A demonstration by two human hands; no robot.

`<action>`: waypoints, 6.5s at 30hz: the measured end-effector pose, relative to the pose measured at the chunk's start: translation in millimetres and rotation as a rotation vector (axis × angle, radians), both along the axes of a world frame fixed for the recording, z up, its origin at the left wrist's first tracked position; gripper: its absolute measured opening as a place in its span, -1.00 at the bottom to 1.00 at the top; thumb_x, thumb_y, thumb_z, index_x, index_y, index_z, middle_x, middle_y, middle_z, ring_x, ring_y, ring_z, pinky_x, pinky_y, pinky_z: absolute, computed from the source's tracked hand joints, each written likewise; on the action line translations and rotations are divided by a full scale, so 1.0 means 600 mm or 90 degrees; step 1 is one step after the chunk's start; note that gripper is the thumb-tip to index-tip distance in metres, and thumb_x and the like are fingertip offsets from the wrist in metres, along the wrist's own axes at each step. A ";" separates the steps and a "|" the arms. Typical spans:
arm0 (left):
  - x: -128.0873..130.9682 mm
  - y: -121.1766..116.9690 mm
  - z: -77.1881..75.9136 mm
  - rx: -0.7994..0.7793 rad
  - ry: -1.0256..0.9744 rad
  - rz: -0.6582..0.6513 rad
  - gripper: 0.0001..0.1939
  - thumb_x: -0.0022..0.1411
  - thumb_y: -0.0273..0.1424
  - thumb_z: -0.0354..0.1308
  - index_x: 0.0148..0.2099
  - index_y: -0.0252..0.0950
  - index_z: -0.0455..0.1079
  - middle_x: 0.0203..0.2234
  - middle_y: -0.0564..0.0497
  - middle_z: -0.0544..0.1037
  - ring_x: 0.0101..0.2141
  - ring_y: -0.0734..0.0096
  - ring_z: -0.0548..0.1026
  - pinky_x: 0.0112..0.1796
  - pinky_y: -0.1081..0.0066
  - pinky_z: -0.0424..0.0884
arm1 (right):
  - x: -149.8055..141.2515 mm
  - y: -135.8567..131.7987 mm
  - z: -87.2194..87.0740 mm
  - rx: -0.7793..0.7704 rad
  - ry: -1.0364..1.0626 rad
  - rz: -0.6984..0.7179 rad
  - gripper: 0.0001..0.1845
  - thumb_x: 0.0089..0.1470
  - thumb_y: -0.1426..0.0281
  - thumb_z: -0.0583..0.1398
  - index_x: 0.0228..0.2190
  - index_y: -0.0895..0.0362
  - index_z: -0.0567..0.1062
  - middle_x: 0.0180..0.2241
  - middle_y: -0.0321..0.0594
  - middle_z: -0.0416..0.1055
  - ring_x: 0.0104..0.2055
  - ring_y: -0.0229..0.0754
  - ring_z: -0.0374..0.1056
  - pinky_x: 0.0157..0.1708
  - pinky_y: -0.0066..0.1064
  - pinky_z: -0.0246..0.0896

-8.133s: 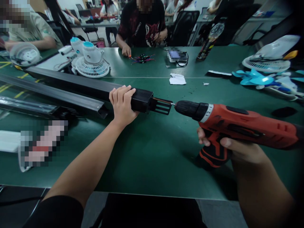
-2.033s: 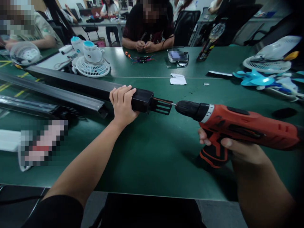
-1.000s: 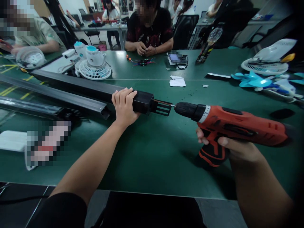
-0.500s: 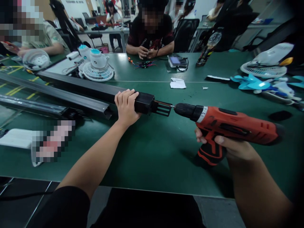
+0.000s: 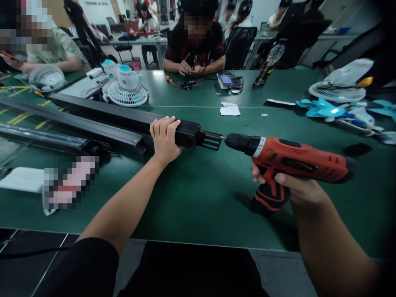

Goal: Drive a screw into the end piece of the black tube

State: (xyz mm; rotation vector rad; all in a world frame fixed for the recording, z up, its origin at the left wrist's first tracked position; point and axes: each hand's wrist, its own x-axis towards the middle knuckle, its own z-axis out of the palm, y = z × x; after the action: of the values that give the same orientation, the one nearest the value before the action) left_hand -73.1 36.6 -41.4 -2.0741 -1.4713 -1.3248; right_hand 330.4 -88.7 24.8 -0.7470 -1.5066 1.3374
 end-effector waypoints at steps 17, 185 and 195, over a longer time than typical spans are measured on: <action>-0.002 0.006 -0.004 0.026 0.007 -0.010 -0.30 0.36 -0.04 0.42 0.44 -0.13 0.50 0.43 -0.37 0.69 0.54 -0.43 0.54 0.67 -0.50 0.11 | 0.003 -0.001 0.001 -0.024 -0.002 0.028 -0.47 0.26 0.04 0.71 0.10 0.06 0.85 -0.19 -0.09 0.82 -0.37 -0.11 0.68 -0.31 -0.29 0.80; -0.006 0.001 -0.006 0.018 0.010 -0.012 -0.28 0.30 -0.19 0.42 0.47 -0.12 0.47 0.44 -0.31 0.66 0.57 -0.40 0.50 0.70 -0.48 0.05 | 0.000 -0.006 0.001 0.002 -0.039 -0.010 -0.52 0.28 -0.05 0.67 0.03 -0.02 0.89 -0.21 -0.10 0.79 -0.38 -0.11 0.57 -0.33 -0.26 0.73; -0.003 0.000 -0.004 0.015 0.016 0.009 -0.27 0.28 -0.22 0.42 0.46 -0.09 0.47 0.43 -0.28 0.68 0.56 -0.37 0.51 0.70 -0.45 0.06 | 0.000 -0.004 0.001 0.010 -0.031 0.004 -0.58 0.32 -0.01 0.66 0.04 -0.04 0.90 -0.17 -0.09 0.81 -0.37 -0.11 0.59 -0.32 -0.28 0.72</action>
State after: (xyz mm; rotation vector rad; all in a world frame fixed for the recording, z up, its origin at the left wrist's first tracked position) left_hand -74.9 36.4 -43.9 -2.0539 -1.4512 -1.3001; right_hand 330.5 -90.8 25.1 -0.7710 -1.5570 1.3185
